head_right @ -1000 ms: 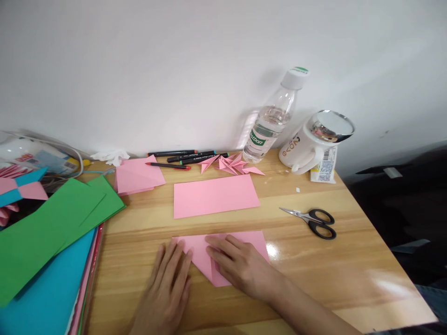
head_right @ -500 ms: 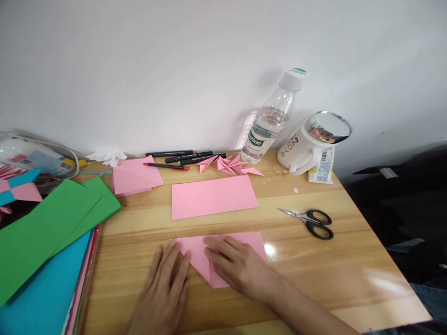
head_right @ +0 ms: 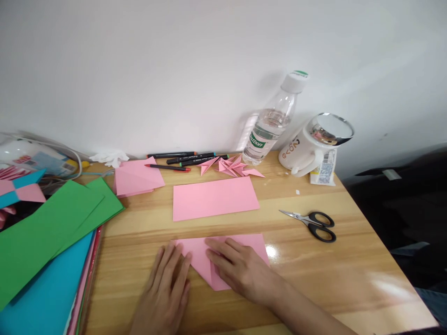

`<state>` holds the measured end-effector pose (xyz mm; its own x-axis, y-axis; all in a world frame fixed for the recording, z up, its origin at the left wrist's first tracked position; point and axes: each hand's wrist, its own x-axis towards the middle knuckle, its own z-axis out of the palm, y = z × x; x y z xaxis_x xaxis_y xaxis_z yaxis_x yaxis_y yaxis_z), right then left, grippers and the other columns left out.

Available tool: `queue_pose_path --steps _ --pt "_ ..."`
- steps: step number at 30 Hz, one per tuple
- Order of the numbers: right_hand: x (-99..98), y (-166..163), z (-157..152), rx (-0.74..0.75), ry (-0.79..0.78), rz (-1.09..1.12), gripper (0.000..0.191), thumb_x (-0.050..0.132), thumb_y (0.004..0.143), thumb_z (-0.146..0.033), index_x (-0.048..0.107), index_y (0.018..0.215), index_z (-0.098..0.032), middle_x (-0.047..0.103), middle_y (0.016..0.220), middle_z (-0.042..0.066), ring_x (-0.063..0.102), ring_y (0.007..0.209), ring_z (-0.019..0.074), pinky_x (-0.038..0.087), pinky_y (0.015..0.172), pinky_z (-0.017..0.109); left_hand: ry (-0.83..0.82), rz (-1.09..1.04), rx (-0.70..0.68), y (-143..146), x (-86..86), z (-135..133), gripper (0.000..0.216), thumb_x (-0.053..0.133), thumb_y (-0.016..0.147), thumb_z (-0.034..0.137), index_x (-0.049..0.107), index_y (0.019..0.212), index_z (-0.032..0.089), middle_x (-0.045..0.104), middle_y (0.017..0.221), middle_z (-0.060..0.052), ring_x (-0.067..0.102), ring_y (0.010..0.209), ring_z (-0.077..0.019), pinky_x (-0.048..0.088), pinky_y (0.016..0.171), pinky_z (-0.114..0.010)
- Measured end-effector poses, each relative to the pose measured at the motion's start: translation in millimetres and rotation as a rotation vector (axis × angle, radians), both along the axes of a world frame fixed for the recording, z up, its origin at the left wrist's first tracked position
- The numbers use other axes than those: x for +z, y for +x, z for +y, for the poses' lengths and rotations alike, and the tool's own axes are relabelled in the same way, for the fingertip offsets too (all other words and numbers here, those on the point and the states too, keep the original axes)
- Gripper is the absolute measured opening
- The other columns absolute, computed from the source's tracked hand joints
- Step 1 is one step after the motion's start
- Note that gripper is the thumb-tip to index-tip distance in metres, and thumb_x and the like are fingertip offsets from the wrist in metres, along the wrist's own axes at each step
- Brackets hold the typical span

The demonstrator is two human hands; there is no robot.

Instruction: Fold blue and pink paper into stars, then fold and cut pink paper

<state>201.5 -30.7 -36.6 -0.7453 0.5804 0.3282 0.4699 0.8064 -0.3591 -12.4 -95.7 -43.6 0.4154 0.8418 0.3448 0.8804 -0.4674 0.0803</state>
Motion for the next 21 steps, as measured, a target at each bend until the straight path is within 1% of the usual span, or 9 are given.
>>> queue_pose_path --steps 5,12,21 --pt "0.3 -0.3 0.4 0.007 0.002 0.022 0.026 0.041 0.090 -0.011 0.059 0.109 -0.008 0.064 0.112 0.017 0.061 0.101 0.0211 0.055 0.080 0.031 0.008 0.013 -0.025 -0.6 -1.8 -0.8 0.040 0.047 0.084 0.019 0.049 0.122 0.004 0.056 0.124 -0.021 0.031 0.132 -0.0316 0.029 0.106 -0.047" --pt "2.7 -0.8 0.7 0.009 -0.017 0.022 0.027 0.041 0.090 -0.011 0.059 0.110 -0.008 0.063 0.112 0.017 0.059 0.104 0.0222 0.055 0.081 0.032 -0.008 -0.001 -0.011 -1.3 -1.8 -0.8 0.039 0.049 0.084 0.020 0.052 0.119 0.005 0.056 0.124 -0.020 0.033 0.130 -0.0332 0.032 0.104 -0.048" --pt "0.5 -1.2 0.4 0.009 -0.036 0.033 0.026 0.043 0.090 -0.010 0.059 0.110 -0.008 0.063 0.112 0.017 0.060 0.104 0.0215 0.054 0.084 0.032 -0.011 0.013 -0.001 0.2 -1.7 -0.6 0.038 0.050 0.083 0.021 0.053 0.119 0.006 0.055 0.125 -0.019 0.031 0.131 -0.0332 0.028 0.106 -0.048"
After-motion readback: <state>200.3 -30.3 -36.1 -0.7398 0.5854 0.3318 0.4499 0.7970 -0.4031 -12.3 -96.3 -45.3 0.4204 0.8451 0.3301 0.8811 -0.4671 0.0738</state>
